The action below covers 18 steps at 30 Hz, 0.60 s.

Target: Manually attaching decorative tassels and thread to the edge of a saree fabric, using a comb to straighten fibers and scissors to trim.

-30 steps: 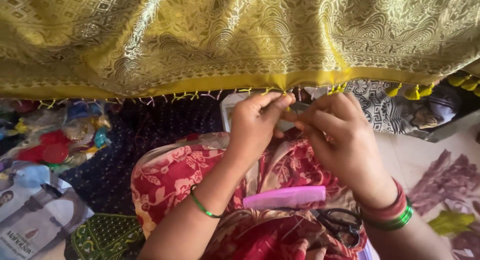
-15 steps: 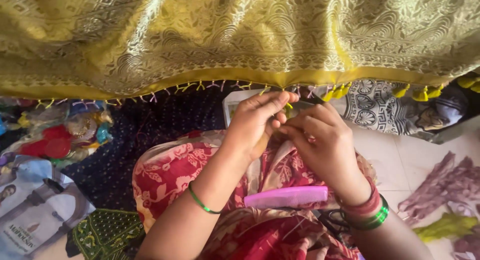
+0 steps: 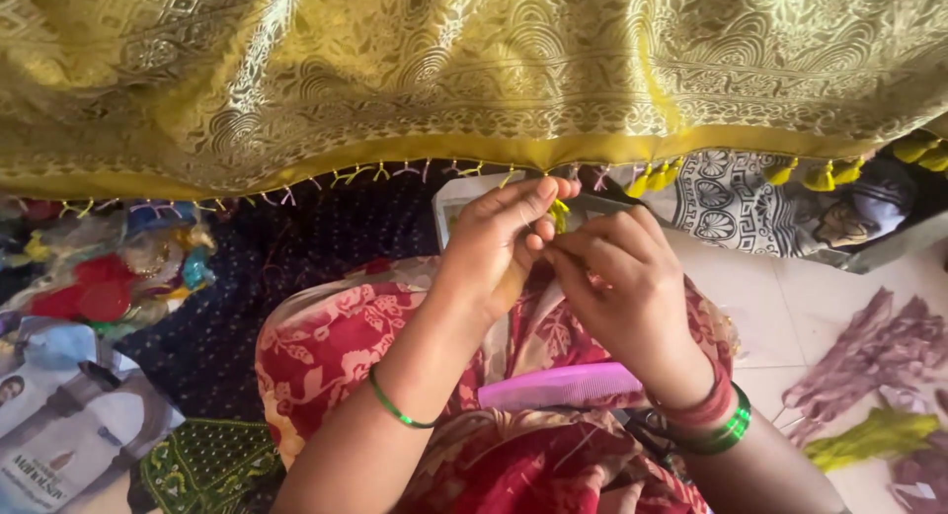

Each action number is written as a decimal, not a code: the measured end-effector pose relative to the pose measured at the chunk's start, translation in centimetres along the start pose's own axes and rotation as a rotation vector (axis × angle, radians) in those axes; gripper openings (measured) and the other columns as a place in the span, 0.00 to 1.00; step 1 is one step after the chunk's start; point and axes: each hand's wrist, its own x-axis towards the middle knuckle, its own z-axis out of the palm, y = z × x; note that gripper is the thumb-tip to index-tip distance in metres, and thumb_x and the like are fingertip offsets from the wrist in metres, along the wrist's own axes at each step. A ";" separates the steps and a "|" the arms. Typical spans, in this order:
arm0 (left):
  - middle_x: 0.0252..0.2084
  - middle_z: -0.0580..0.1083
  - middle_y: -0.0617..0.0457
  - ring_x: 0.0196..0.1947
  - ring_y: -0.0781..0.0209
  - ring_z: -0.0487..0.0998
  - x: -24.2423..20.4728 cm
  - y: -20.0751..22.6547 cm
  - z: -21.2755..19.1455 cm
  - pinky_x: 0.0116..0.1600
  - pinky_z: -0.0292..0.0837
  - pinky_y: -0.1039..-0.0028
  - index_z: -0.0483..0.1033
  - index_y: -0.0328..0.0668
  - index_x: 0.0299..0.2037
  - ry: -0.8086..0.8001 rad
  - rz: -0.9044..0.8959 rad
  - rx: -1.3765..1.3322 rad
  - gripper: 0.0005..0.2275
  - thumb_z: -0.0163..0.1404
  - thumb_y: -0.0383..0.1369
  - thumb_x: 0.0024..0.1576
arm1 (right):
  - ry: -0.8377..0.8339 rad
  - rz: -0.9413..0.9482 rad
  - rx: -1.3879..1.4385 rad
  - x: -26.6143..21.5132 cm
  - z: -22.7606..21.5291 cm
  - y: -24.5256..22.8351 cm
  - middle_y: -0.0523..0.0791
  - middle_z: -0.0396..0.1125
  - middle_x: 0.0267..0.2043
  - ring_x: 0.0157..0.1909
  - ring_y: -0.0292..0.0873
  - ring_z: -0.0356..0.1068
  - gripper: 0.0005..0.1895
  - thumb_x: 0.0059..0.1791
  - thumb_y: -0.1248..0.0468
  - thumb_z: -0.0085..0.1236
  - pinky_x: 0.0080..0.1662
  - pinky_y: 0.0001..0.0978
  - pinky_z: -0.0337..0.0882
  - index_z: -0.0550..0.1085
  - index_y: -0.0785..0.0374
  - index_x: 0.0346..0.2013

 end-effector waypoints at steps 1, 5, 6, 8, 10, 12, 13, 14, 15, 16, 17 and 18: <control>0.46 0.80 0.46 0.30 0.71 0.73 0.0 0.0 0.1 0.34 0.69 0.84 0.81 0.32 0.45 0.002 0.003 0.001 0.06 0.53 0.27 0.62 | 0.000 -0.003 0.003 0.0 0.0 0.0 0.45 0.69 0.38 0.40 0.47 0.68 0.09 0.43 0.72 0.70 0.42 0.38 0.70 0.79 0.64 0.36; 0.46 0.80 0.48 0.31 0.71 0.73 -0.4 0.6 0.1 0.35 0.69 0.83 0.81 0.33 0.45 0.010 0.035 0.055 0.06 0.53 0.28 0.62 | -0.033 0.031 0.062 -0.5 -0.2 0.3 0.45 0.69 0.37 0.40 0.48 0.67 0.09 0.42 0.73 0.68 0.41 0.38 0.69 0.78 0.64 0.34; 0.45 0.80 0.49 0.31 0.71 0.73 -0.5 0.7 0.1 0.35 0.69 0.83 0.81 0.33 0.45 0.014 0.037 0.072 0.07 0.54 0.28 0.62 | -0.041 0.053 0.074 -0.8 -0.4 0.6 0.45 0.68 0.37 0.40 0.48 0.67 0.09 0.41 0.73 0.67 0.42 0.38 0.68 0.77 0.64 0.33; 0.45 0.80 0.49 0.31 0.71 0.73 -0.5 0.9 0.0 0.35 0.69 0.83 0.81 0.33 0.45 0.026 0.036 0.073 0.07 0.54 0.28 0.62 | -0.065 0.098 0.096 -1.1 -0.8 0.8 0.44 0.69 0.37 0.41 0.46 0.68 0.08 0.42 0.73 0.68 0.42 0.37 0.68 0.77 0.63 0.33; 0.45 0.80 0.50 0.31 0.72 0.73 -0.3 0.8 0.0 0.35 0.68 0.83 0.81 0.34 0.45 0.029 0.027 0.076 0.07 0.54 0.28 0.62 | -0.083 0.150 0.111 -1.1 -1.7 0.6 0.43 0.69 0.37 0.41 0.44 0.68 0.07 0.43 0.72 0.68 0.42 0.35 0.68 0.78 0.63 0.33; 0.43 0.80 0.50 0.30 0.72 0.71 -0.1 0.6 -0.1 0.35 0.67 0.83 0.82 0.32 0.45 0.019 0.027 0.120 0.07 0.54 0.28 0.63 | -0.201 0.274 0.217 -0.5 -2.9 0.0 0.44 0.71 0.39 0.41 0.43 0.68 0.05 0.41 0.71 0.66 0.41 0.39 0.68 0.79 0.63 0.31; 0.43 0.80 0.50 0.30 0.72 0.71 0.0 0.5 -0.2 0.35 0.67 0.83 0.82 0.32 0.45 0.017 0.026 0.121 0.07 0.54 0.28 0.63 | -0.199 0.275 0.216 -0.3 -3.5 0.2 0.44 0.71 0.39 0.41 0.43 0.68 0.05 0.41 0.71 0.66 0.41 0.39 0.68 0.79 0.63 0.31; 0.42 0.80 0.50 0.30 0.72 0.70 0.1 0.4 -0.3 0.34 0.65 0.83 0.82 0.32 0.44 0.007 0.031 0.142 0.07 0.54 0.29 0.62 | -0.212 0.268 0.721 -0.1 -4.0 0.3 0.44 0.70 0.45 0.54 0.45 0.66 0.02 0.44 0.69 0.59 0.55 0.49 0.62 0.77 0.61 0.32; 0.41 0.80 0.51 0.29 0.73 0.70 0.1 0.4 -0.5 0.32 0.62 0.83 0.82 0.32 0.44 0.001 0.039 0.161 0.07 0.55 0.29 0.62 | -0.221 0.249 1.229 0.2 -4.5 0.4 0.45 0.70 0.50 0.66 0.47 0.65 0.03 0.48 0.67 0.53 0.70 0.59 0.57 0.75 0.59 0.33; 0.41 0.80 0.51 0.29 0.73 0.70 0.1 0.6 -0.5 0.32 0.62 0.83 0.82 0.32 0.44 0.002 0.041 0.161 0.07 0.55 0.29 0.62 | -0.222 0.248 1.231 -0.5 -5.2 2.1 0.45 0.70 0.50 0.66 0.47 0.65 0.03 0.48 0.67 0.53 0.70 0.59 0.57 0.75 0.59 0.33; 0.41 0.80 0.51 0.27 0.73 0.69 0.1 0.8 -0.5 0.31 0.61 0.83 0.82 0.32 0.44 0.012 0.048 0.181 0.07 0.55 0.29 0.62 | -0.182 0.212 1.458 -1.1 -5.9 3.8 0.45 0.71 0.48 0.63 0.47 0.67 0.04 0.50 0.65 0.53 0.68 0.59 0.59 0.76 0.60 0.36; 0.40 0.81 0.52 0.26 0.73 0.68 0.1 1.0 -0.5 0.30 0.60 0.83 0.82 0.32 0.44 0.021 0.056 0.201 0.07 0.56 0.29 0.61 | -0.137 0.173 1.684 -1.8 -6.5 5.5 0.46 0.72 0.47 0.60 0.47 0.69 0.06 0.53 0.64 0.54 0.67 0.59 0.61 0.77 0.62 0.38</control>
